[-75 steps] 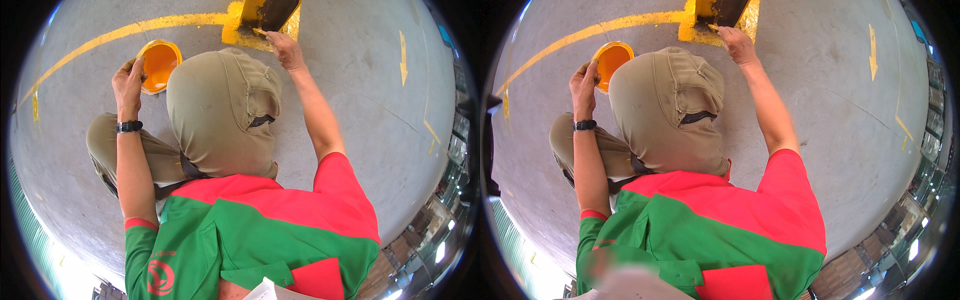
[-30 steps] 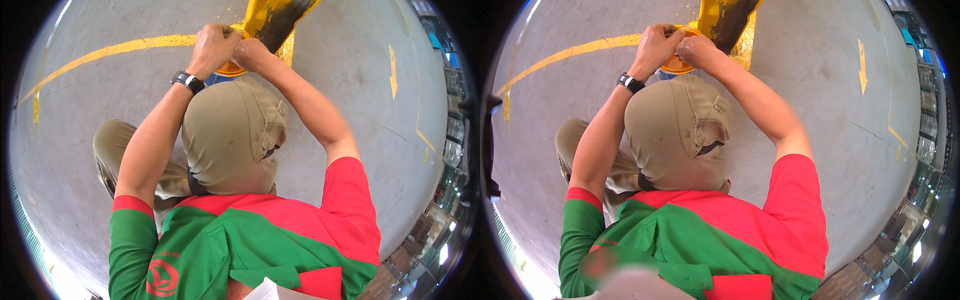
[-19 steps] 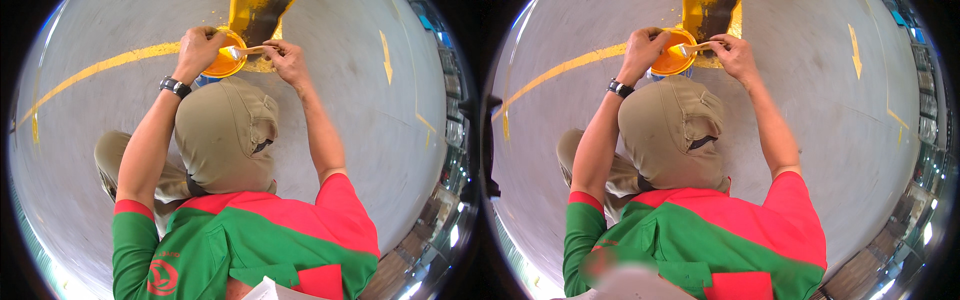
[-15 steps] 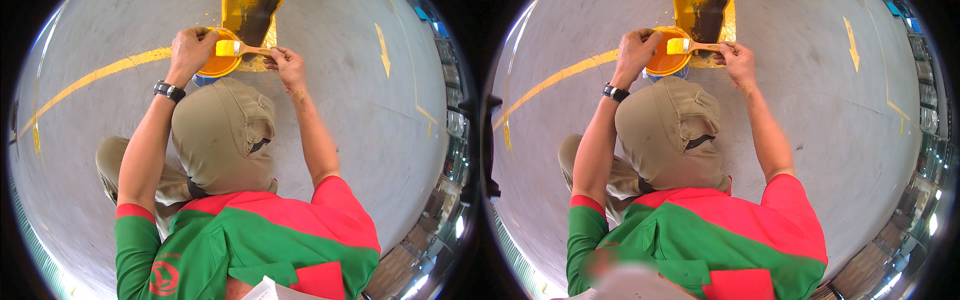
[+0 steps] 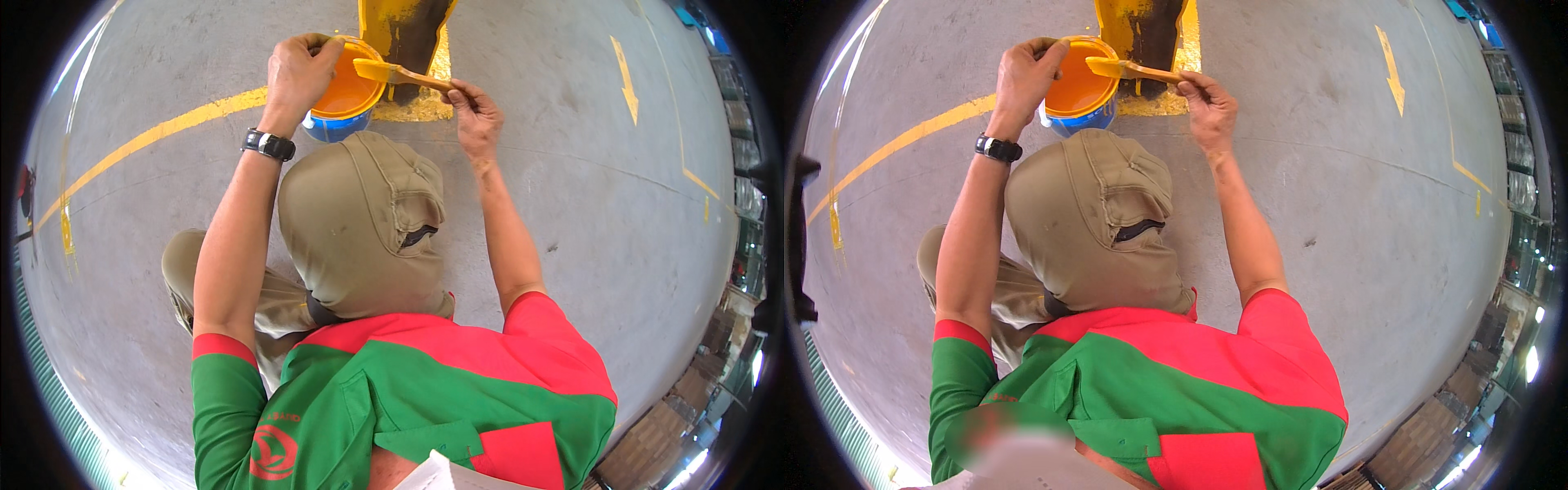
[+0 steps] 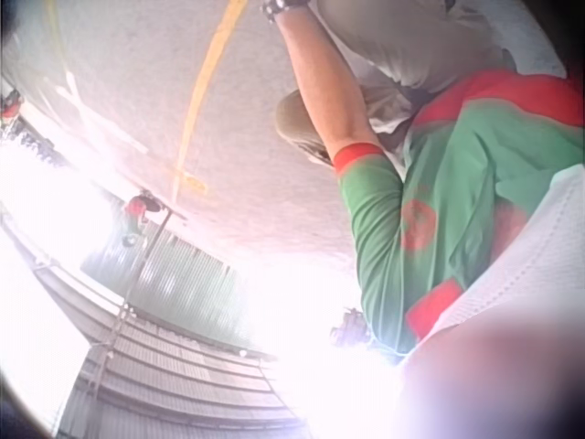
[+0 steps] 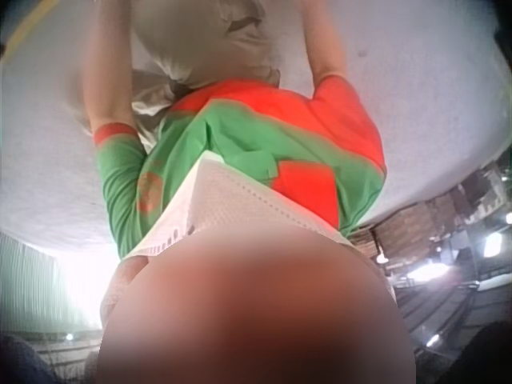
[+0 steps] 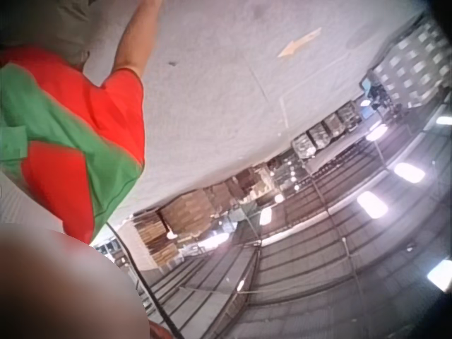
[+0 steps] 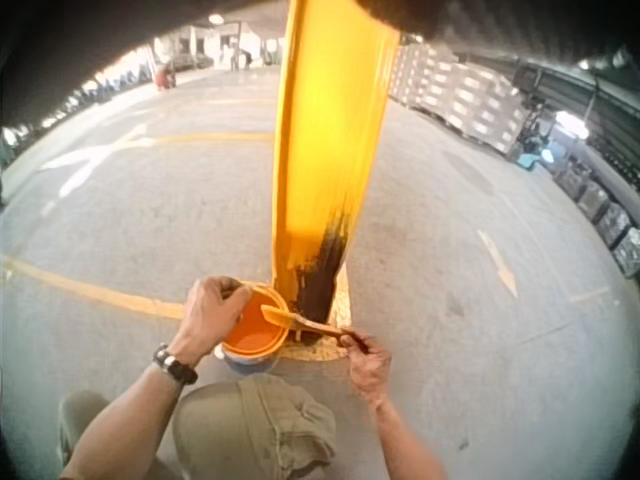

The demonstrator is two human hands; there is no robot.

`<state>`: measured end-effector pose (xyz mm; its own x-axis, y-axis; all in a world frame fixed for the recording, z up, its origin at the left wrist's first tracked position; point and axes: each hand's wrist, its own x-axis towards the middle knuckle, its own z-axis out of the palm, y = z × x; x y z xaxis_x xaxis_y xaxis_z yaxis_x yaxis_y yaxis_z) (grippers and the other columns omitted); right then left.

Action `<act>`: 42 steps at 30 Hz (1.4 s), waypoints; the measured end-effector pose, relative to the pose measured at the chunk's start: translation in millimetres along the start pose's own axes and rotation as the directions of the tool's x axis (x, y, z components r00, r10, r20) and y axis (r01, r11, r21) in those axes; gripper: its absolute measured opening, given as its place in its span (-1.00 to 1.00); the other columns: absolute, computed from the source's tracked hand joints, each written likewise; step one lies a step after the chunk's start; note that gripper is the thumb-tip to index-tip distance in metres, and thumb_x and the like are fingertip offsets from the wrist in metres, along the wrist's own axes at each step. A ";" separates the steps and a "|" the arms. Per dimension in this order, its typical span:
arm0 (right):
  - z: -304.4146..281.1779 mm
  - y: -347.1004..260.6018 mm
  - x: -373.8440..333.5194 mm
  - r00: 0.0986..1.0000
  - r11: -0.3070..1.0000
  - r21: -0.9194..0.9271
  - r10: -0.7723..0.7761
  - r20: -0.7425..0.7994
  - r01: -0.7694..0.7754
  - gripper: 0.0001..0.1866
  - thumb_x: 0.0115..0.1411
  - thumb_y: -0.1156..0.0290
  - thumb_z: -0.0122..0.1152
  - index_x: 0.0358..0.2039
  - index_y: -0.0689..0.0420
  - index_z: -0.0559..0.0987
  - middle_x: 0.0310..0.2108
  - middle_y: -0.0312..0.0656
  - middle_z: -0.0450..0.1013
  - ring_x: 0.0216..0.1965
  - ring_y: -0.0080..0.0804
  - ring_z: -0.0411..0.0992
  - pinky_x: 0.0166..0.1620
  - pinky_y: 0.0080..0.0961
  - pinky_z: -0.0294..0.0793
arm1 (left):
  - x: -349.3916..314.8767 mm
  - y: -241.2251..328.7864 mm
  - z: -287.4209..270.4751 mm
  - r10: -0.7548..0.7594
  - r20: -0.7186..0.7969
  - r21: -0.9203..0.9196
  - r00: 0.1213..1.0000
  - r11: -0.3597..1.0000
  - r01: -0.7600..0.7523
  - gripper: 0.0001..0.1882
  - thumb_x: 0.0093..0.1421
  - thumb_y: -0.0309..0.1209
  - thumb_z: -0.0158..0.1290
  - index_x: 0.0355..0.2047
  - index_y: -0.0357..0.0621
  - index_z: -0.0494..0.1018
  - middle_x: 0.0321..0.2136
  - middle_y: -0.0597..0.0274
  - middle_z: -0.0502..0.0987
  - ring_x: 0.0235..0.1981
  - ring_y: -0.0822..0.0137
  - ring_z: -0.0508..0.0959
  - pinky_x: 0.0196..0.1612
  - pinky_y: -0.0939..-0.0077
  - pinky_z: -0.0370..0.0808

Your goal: The person kneels on the warehouse floor and paints a vertical metal pole yellow using a brush and a small paint can. They repeatedly dip the brush into the can and apply paint to the pole's surface and base.

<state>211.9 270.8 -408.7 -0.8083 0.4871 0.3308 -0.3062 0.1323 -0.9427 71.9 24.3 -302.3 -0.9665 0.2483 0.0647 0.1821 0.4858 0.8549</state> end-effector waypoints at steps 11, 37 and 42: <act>-8.8 6.2 5.8 0.964 0.911 -0.356 -0.252 -0.087 0.206 -0.81 0.25 0.57 0.35 -0.11 0.17 0.70 -0.25 -0.16 0.68 -0.28 -0.47 0.63 -0.15 -0.57 0.62 | -6.2 -17.3 -8.2 -0.079 -0.024 -0.138 0.997 0.988 0.075 -0.60 0.29 -0.24 0.18 -0.17 -0.45 0.63 -0.51 0.29 0.55 -0.48 0.52 0.48 -0.42 0.59 0.40; -13.6 86.5 26.0 0.823 0.602 -0.596 -0.201 0.531 0.532 -0.72 0.17 0.58 0.27 -0.09 0.08 0.65 -0.19 -0.14 0.65 -0.18 -0.12 0.63 -0.15 -0.32 0.63 | -102.8 -110.2 -73.0 -0.373 -0.165 -0.336 0.913 0.891 0.303 -0.63 0.31 -0.30 0.21 -0.14 -0.47 0.60 -0.53 0.33 0.53 -0.51 0.54 0.45 -0.39 0.62 0.41; 0.9 74.8 28.0 0.877 0.600 -0.641 -0.286 0.386 0.478 -0.81 0.28 0.49 0.23 -0.10 0.08 0.65 -0.23 -0.09 0.65 -0.22 -0.07 0.62 -0.18 -0.28 0.62 | -106.9 -117.2 -72.6 -0.378 -0.167 -0.360 0.911 0.883 0.301 -0.64 0.31 -0.31 0.20 -0.15 -0.48 0.61 -0.53 0.29 0.55 -0.51 0.53 0.47 -0.41 0.63 0.42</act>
<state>166.0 293.5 -469.8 -0.8151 0.0563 0.5765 -0.2478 0.8657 -0.4349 140.8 -120.0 -372.0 -0.9791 -0.0971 -0.1785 -0.1950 0.2020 0.9598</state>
